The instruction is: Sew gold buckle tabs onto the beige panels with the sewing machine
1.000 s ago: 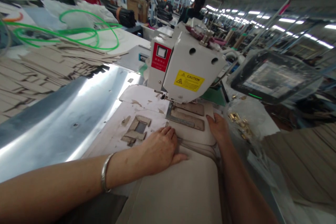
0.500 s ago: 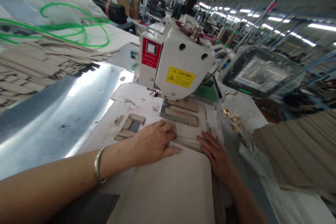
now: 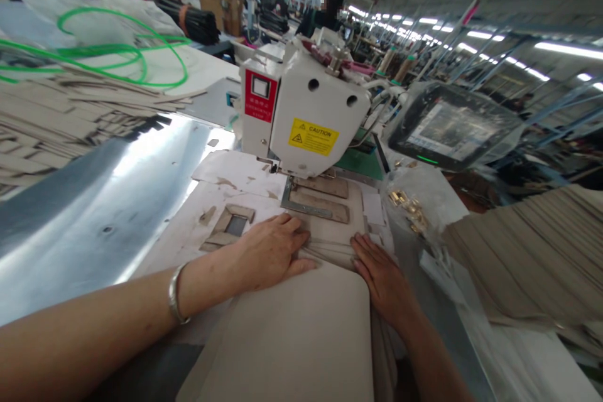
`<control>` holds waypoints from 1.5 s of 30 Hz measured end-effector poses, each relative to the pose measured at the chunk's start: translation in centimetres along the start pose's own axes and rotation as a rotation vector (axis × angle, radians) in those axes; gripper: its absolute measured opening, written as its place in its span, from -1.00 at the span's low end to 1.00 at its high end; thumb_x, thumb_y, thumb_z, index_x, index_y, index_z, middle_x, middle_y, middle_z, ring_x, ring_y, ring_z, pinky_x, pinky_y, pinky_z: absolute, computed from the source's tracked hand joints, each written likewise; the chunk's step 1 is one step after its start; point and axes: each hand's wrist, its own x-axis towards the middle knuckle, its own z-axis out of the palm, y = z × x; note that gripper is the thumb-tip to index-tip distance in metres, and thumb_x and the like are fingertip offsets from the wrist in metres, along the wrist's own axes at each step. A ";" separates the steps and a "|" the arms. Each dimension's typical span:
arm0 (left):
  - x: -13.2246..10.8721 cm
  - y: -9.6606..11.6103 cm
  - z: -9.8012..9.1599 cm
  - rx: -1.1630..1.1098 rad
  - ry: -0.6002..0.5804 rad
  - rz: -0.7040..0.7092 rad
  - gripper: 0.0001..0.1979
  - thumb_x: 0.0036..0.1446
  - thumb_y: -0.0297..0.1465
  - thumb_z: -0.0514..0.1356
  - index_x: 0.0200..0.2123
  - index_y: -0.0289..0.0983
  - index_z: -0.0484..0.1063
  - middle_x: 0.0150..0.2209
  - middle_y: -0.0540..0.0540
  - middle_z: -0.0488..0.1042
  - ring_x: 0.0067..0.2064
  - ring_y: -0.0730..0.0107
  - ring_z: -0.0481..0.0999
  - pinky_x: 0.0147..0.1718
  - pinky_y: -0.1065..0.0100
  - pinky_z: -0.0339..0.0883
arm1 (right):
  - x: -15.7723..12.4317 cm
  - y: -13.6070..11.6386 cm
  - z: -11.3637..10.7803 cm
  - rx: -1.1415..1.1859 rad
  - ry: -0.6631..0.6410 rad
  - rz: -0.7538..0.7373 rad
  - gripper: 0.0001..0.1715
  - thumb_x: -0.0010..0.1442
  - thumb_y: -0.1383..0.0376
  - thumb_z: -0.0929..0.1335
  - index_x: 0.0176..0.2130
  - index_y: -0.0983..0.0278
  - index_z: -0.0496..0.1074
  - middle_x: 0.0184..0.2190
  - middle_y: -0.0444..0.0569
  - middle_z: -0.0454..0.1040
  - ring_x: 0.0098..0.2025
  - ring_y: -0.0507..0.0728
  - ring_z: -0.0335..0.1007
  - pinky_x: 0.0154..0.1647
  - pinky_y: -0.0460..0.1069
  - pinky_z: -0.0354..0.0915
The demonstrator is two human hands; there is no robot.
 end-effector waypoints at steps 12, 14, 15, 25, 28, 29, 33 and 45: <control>0.2 0.5 -0.4 0.016 0.009 0.001 -0.48 0.31 0.00 -0.07 -0.14 -0.28 0.45 -0.17 -0.19 0.39 -0.11 0.12 0.37 -0.06 0.12 0.28 | 0.6 -0.3 -0.4 0.114 0.161 0.010 -0.72 0.33 0.22 0.26 -0.04 0.30 0.41 -0.06 0.14 0.47 0.03 0.25 0.37 0.06 0.18 0.33; 0.3 0.5 -0.3 0.010 0.016 0.002 -0.50 0.30 0.00 -0.06 -0.15 -0.27 0.45 -0.17 -0.18 0.39 -0.11 0.11 0.37 -0.04 0.10 0.28 | 0.8 -0.3 -0.5 0.130 0.165 0.011 -0.71 0.32 0.23 0.27 0.00 0.28 0.39 -0.05 0.13 0.46 0.04 0.26 0.36 0.07 0.18 0.32; 0.3 0.4 -0.3 0.008 0.019 0.002 -0.51 0.30 -0.01 -0.06 -0.16 -0.27 0.45 -0.17 -0.18 0.39 -0.10 0.09 0.37 -0.04 0.09 0.27 | 0.8 -0.4 -0.5 0.137 0.163 0.014 -0.69 0.32 0.24 0.27 0.01 0.28 0.39 -0.04 0.13 0.46 0.05 0.26 0.36 0.07 0.18 0.32; 0.3 0.2 0.9 -0.021 0.079 -0.015 -0.57 0.30 -0.06 0.00 -0.13 -0.24 0.48 -0.17 -0.19 0.42 -0.07 0.07 0.40 -0.04 0.09 0.27 | 0.3 -0.7 -0.9 0.220 0.205 -0.001 -0.70 0.31 0.31 0.27 0.00 0.26 0.45 -0.03 0.10 0.52 0.06 0.20 0.40 0.12 0.16 0.33; 0.2 0.3 0.8 -0.022 0.074 -0.018 -0.58 0.30 -0.07 0.00 -0.13 -0.25 0.48 -0.16 -0.19 0.42 -0.07 0.05 0.40 -0.05 0.07 0.28 | 0.4 -0.7 -1.3 0.176 0.141 -0.031 -0.66 0.31 0.30 0.27 0.03 0.27 0.46 0.02 0.09 0.52 0.11 0.21 0.39 0.19 0.19 0.28; 0.2 0.3 0.8 -0.023 0.066 -0.021 -0.57 0.30 -0.08 -0.01 -0.13 -0.25 0.48 -0.16 -0.20 0.42 -0.07 0.05 0.40 -0.05 0.07 0.28 | 0.5 -0.2 -1.6 0.174 0.124 -0.025 -0.66 0.31 0.29 0.27 0.02 0.27 0.48 0.01 0.09 0.53 0.09 0.21 0.41 0.17 0.18 0.30; 0.3 0.3 0.5 -0.024 0.034 -0.023 -0.56 0.32 -0.08 -0.04 -0.14 -0.26 0.48 -0.17 -0.20 0.42 -0.08 0.06 0.41 -0.05 0.06 0.29 | 2.4 5.1 -3.3 0.114 0.256 0.206 -0.64 0.27 0.24 0.25 -0.05 0.28 0.53 -0.14 0.07 0.60 -0.12 0.20 0.54 -0.06 0.11 0.43; 0.0 1.0 -0.4 -0.013 0.032 -0.053 -0.60 0.29 -0.09 0.03 -0.18 -0.29 0.47 -0.18 -0.20 0.45 -0.10 0.09 0.45 -0.05 0.10 0.37 | 12.2 13.8 -2.8 -0.073 0.188 0.553 -0.83 0.23 0.32 0.36 -0.29 0.38 0.54 -0.28 0.17 0.56 -0.18 0.21 0.50 -0.11 0.07 0.35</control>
